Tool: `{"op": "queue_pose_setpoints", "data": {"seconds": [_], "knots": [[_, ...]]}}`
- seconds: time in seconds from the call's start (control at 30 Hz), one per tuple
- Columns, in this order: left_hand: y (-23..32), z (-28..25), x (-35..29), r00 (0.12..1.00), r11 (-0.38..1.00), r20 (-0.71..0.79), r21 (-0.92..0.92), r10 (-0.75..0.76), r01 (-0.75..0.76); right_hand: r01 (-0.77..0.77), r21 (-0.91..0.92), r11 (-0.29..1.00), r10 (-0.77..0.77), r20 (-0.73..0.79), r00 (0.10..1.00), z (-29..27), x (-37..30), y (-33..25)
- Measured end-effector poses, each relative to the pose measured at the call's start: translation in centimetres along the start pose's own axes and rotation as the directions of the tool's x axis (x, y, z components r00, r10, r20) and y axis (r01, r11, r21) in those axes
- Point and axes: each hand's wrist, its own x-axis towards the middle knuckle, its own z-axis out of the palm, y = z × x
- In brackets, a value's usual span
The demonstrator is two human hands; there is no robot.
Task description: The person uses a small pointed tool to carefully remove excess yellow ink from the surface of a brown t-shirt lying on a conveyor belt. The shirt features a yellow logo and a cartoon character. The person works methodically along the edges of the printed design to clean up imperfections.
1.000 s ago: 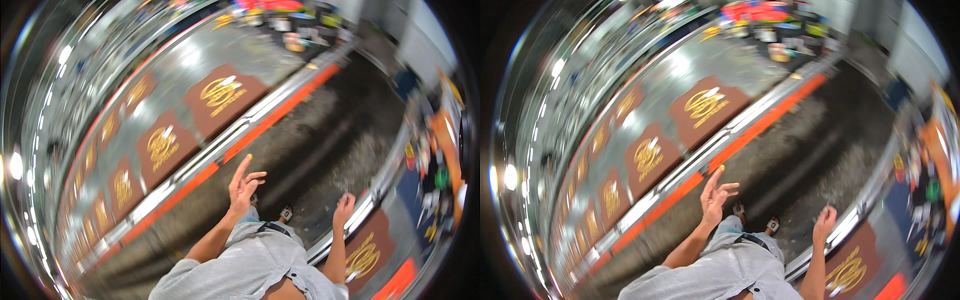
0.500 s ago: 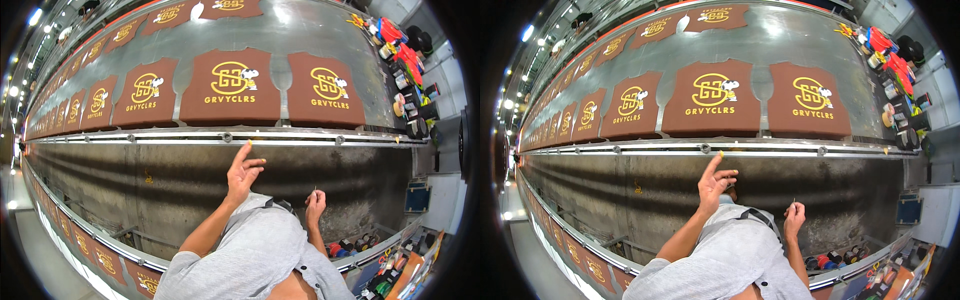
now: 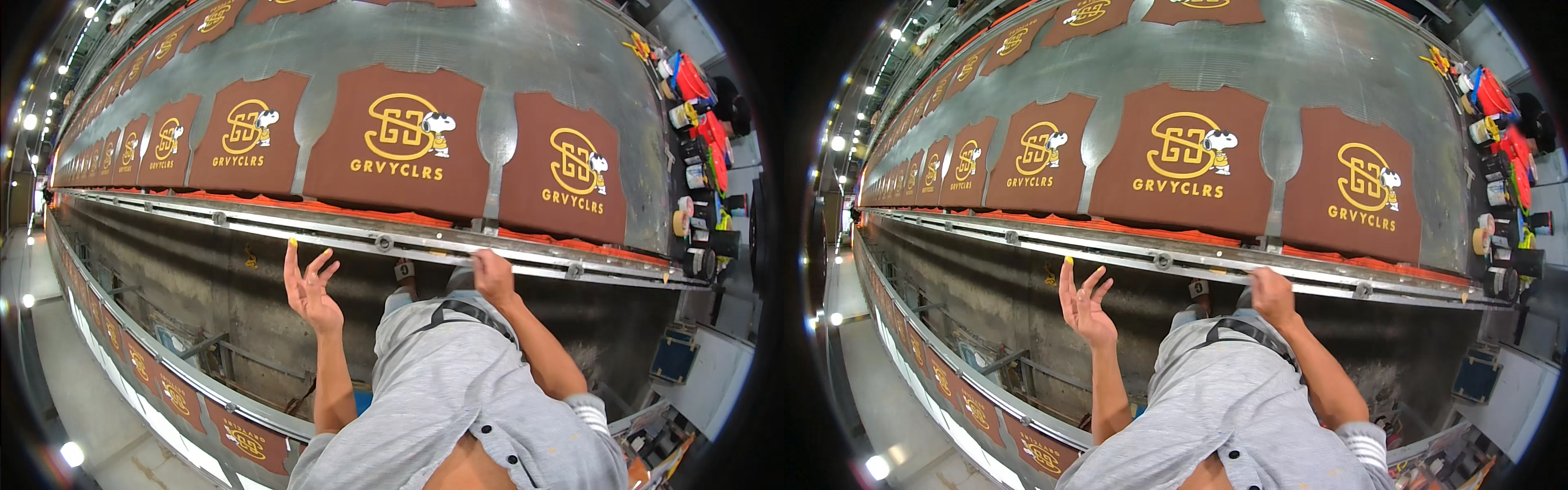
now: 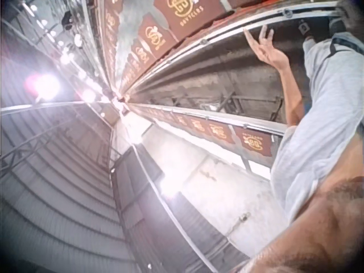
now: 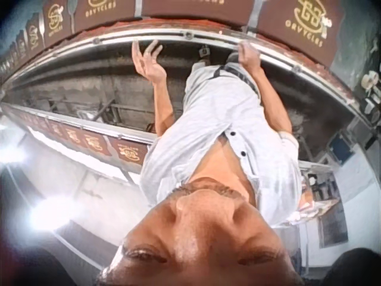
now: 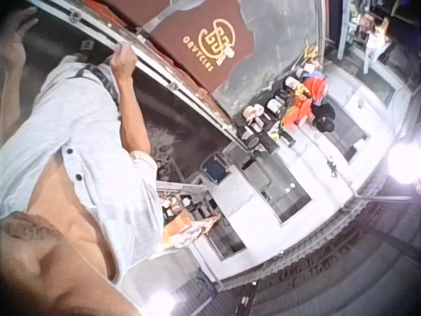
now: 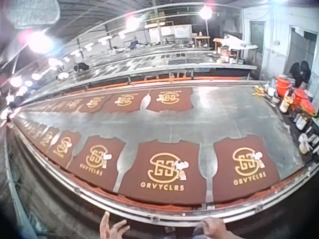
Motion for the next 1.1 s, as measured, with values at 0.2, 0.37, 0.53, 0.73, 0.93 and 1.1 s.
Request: {"op": "queue_pose_setpoints", "data": {"seconds": [0.2, 0.37, 0.53, 0.73, 0.93, 1.1], "knots": [[0.4, 6.8, -2.9, 1.000, 0.997, -0.027, -0.080, -0.013, 0.011, -0.015, 0.169, 0.985, -0.014, 0.165, 0.986, 2.3, 3.2, 2.8], [-0.4, 11.5, -4.7, 0.987, 0.982, -0.140, 0.160, -0.079, 0.102, -0.110, 0.268, 0.957, 0.002, 0.373, 0.928, 3.5, 3.8, 3.6], [0.2, 16.0, -4.5, 0.997, 0.967, -0.067, 0.251, -0.036, 0.052, -0.130, 0.360, 0.924, -0.024, 0.393, 0.919, 2.1, 4.6, 4.3], [1.5, 19.5, -4.6, 0.999, 0.945, -0.016, 0.323, -0.041, 0.044, -0.123, 0.404, 0.906, -0.048, 0.387, 0.921, 2.5, 4.2, 4.2], [1.9, 20.6, -5.4, 0.999, 0.949, -0.029, 0.315, -0.021, 0.029, -0.160, 0.376, 0.913, -0.035, 0.462, 0.886, 2.3, 4.3, 4.2], [3.0, 20.0, -6.5, 0.994, 0.928, -0.108, 0.367, -0.022, 0.061, -0.201, 0.376, 0.905, -0.016, 0.501, 0.865, 2.0, 4.8, 3.5]]}}
